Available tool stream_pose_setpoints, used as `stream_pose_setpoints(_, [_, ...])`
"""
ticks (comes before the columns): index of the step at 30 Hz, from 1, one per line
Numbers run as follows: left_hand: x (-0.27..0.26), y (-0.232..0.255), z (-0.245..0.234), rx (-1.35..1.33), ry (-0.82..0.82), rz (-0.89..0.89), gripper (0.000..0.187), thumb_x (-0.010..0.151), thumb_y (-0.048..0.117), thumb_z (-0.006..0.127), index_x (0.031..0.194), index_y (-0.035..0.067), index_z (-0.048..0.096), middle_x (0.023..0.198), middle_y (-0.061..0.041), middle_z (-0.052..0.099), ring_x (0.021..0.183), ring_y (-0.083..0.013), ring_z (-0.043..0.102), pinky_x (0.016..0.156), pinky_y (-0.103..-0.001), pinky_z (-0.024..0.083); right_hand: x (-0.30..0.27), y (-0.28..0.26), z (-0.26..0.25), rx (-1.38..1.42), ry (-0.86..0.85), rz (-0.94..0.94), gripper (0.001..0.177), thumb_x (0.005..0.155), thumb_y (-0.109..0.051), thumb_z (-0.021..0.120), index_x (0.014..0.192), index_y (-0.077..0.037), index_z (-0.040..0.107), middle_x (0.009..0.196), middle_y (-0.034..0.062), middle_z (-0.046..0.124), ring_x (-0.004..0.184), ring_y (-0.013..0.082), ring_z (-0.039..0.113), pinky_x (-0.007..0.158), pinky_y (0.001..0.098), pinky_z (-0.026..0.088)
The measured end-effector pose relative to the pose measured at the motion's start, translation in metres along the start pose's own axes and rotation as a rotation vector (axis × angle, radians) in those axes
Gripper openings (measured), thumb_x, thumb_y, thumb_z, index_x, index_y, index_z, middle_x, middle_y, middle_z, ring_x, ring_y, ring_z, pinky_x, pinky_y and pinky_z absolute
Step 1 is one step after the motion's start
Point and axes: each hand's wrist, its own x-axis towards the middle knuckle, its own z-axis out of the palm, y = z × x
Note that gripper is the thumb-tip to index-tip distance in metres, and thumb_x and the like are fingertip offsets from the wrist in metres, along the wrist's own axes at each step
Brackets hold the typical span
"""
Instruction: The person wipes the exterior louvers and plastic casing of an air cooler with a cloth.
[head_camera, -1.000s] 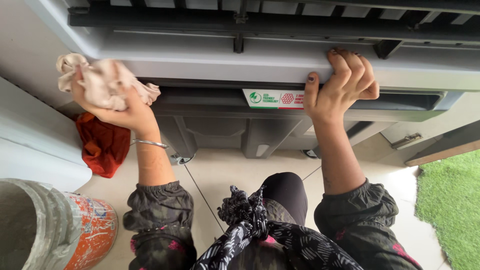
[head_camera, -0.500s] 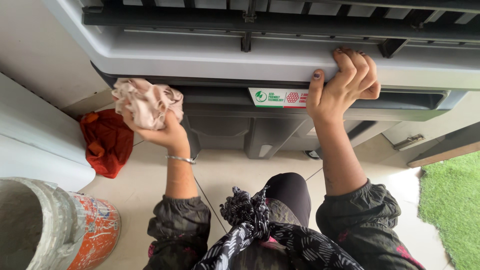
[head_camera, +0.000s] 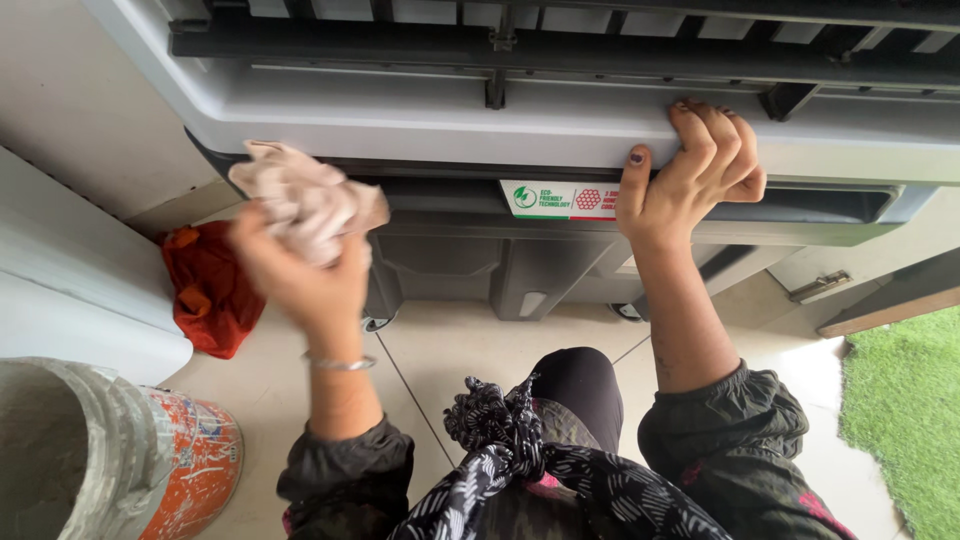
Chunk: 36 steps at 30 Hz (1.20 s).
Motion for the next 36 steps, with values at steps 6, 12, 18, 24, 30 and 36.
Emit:
stream_pose_setpoints(6, [-0.012, 0.007, 0.023, 0.316, -0.114, 0.169, 0.059, 0.076, 0.010, 0.084, 0.128, 0.000, 0.058, 0.135, -0.025, 0.058, 0.136, -0.0401, 0.051, 0.107, -0.052, 0.044, -0.001, 0.001, 0.001, -0.012, 0.000, 0.000, 0.046, 0.109, -0.046, 0.041, 0.134, -0.010, 0.055, 0.135, 0.0066, 0.055, 0.137, 0.0272, 0.039, 0.110, 0.0499, 0.018])
stream_pose_setpoints(12, [0.002, 0.020, 0.022, 0.446, -0.355, 0.275, 0.047, 0.070, 0.005, 0.081, 0.114, 0.001, 0.066, 0.120, -0.014, 0.069, 0.131, -0.0357, 0.056, 0.108, -0.051, 0.046, -0.001, -0.005, 0.001, 0.036, -0.007, 0.029, 0.048, 0.109, -0.046, 0.041, 0.133, -0.007, 0.054, 0.136, 0.0094, 0.055, 0.139, 0.0294, 0.037, 0.112, 0.0513, 0.017])
stream_pose_setpoints(18, [0.004, 0.025, 0.037, 0.426, -0.431, 0.373, 0.038, 0.072, 0.005, 0.080, 0.109, 0.004, 0.073, 0.107, -0.013, 0.074, 0.107, -0.0307, 0.066, 0.092, -0.039, 0.053, 0.007, -0.060, 0.010, -0.025, 0.004, 0.020, 0.069, 0.108, -0.063, 0.037, 0.130, 0.000, 0.053, 0.136, 0.0193, 0.047, 0.142, 0.0392, 0.027, 0.117, 0.0606, -0.004])
stream_pose_setpoints(24, [-0.036, 0.076, 0.081, 0.221, -0.503, 0.383, 0.030, 0.079, 0.001, 0.071, 0.109, 0.001, 0.072, 0.111, -0.016, 0.072, 0.110, -0.0314, 0.066, 0.106, -0.050, 0.046, 0.011, -0.095, 0.010, 0.082, -0.124, 0.006, 0.086, 0.106, -0.072, 0.030, 0.135, 0.004, 0.057, 0.140, 0.0189, 0.049, 0.145, 0.0386, 0.029, 0.117, 0.0681, -0.016])
stream_pose_setpoints(30, [-0.034, 0.084, 0.076, 0.246, -0.432, 0.342, 0.041, 0.077, 0.000, 0.069, 0.118, -0.004, 0.070, 0.120, -0.016, 0.069, 0.119, -0.0329, 0.061, 0.117, -0.053, 0.036, 0.006, -0.077, 0.009, 0.013, -0.108, -0.062, 0.071, 0.109, -0.062, 0.033, 0.137, -0.003, 0.062, 0.139, 0.0135, 0.054, 0.143, 0.0344, 0.037, 0.119, 0.0632, -0.012])
stream_pose_setpoints(36, [-0.023, 0.067, 0.069, 0.252, -0.446, 0.373, 0.034, 0.081, 0.000, 0.069, 0.114, 0.005, 0.073, 0.114, -0.008, 0.071, 0.110, -0.0272, 0.061, 0.119, -0.052, 0.037, 0.011, -0.062, 0.002, -0.047, -0.085, -0.133, 0.055, 0.112, -0.056, 0.042, 0.134, -0.012, 0.068, 0.127, 0.0042, 0.057, 0.135, 0.0256, 0.048, 0.119, 0.0532, -0.004])
